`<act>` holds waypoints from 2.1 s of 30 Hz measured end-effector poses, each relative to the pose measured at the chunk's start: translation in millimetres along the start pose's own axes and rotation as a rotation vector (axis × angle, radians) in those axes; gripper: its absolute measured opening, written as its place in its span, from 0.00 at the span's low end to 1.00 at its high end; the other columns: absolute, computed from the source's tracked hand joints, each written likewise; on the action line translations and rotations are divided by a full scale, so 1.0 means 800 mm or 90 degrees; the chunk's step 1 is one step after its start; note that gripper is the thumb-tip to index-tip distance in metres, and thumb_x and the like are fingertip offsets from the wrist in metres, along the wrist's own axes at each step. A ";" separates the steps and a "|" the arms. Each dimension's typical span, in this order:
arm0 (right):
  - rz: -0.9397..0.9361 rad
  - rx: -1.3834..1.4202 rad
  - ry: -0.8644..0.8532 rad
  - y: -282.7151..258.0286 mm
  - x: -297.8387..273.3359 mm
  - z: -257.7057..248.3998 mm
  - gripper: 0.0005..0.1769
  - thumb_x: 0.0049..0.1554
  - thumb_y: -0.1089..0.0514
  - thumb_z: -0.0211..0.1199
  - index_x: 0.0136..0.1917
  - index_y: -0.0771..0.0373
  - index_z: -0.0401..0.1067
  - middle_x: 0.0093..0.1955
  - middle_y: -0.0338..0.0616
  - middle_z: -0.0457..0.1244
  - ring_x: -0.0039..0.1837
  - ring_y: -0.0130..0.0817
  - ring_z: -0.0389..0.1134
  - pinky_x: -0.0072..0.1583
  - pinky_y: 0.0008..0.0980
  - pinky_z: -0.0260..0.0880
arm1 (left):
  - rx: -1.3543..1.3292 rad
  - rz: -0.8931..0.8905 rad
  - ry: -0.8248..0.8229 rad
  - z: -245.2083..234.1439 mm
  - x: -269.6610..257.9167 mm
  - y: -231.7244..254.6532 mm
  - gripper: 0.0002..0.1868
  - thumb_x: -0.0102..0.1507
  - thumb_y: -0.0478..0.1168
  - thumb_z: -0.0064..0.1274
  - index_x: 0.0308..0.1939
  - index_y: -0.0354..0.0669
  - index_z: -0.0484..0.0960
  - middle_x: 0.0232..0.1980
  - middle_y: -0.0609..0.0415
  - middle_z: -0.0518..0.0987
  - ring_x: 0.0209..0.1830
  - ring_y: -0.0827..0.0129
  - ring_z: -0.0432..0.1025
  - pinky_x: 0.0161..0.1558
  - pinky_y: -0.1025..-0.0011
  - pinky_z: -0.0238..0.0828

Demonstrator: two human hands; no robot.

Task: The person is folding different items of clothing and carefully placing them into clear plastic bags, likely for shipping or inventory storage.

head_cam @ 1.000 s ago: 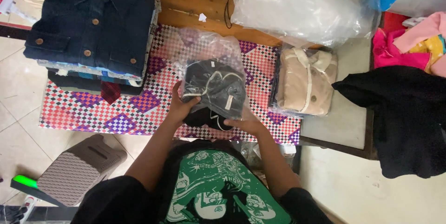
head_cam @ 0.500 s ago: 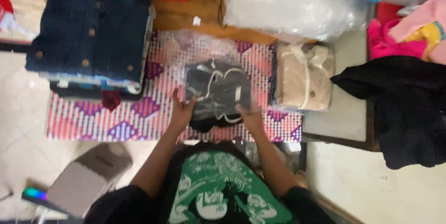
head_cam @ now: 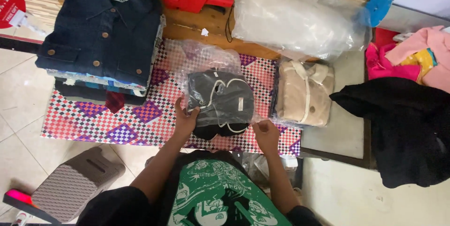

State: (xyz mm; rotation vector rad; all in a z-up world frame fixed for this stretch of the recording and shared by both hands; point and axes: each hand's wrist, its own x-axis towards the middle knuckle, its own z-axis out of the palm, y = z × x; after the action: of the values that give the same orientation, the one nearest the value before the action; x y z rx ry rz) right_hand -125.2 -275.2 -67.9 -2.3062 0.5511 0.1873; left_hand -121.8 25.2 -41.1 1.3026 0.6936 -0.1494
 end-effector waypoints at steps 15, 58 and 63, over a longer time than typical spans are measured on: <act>0.028 0.447 -0.142 -0.070 0.004 0.071 0.31 0.60 0.57 0.69 0.73 0.66 0.63 0.69 0.58 0.61 0.67 0.48 0.64 0.65 0.57 0.69 | 0.218 -0.009 -0.111 -0.021 0.033 -0.047 0.66 0.59 0.59 0.67 0.80 0.41 0.30 0.70 0.24 0.65 0.59 0.43 0.75 0.60 0.45 0.71; -0.240 0.172 0.024 -0.060 0.197 0.056 0.24 0.65 0.52 0.59 0.71 0.60 0.62 0.69 0.60 0.61 0.73 0.54 0.60 0.73 0.54 0.56 | 0.708 0.047 -0.133 0.024 0.121 0.076 0.40 0.56 0.74 0.55 0.57 0.54 0.61 0.56 0.36 0.79 0.57 0.40 0.76 0.58 0.48 0.72; 0.106 0.004 -0.075 -0.079 0.187 0.051 0.53 0.43 0.13 0.67 0.55 0.64 0.78 0.54 0.59 0.70 0.60 0.56 0.72 0.59 0.54 0.70 | 0.584 0.052 -0.106 0.019 0.154 0.089 0.50 0.57 0.77 0.56 0.66 0.43 0.64 0.56 0.36 0.80 0.57 0.48 0.77 0.55 0.50 0.74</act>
State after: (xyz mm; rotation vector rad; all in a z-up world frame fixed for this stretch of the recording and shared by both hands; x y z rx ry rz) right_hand 37.8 -256.5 -100.4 -2.2269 0.6822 0.3982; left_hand 15.3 65.4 -47.6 2.1581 0.4235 -0.5470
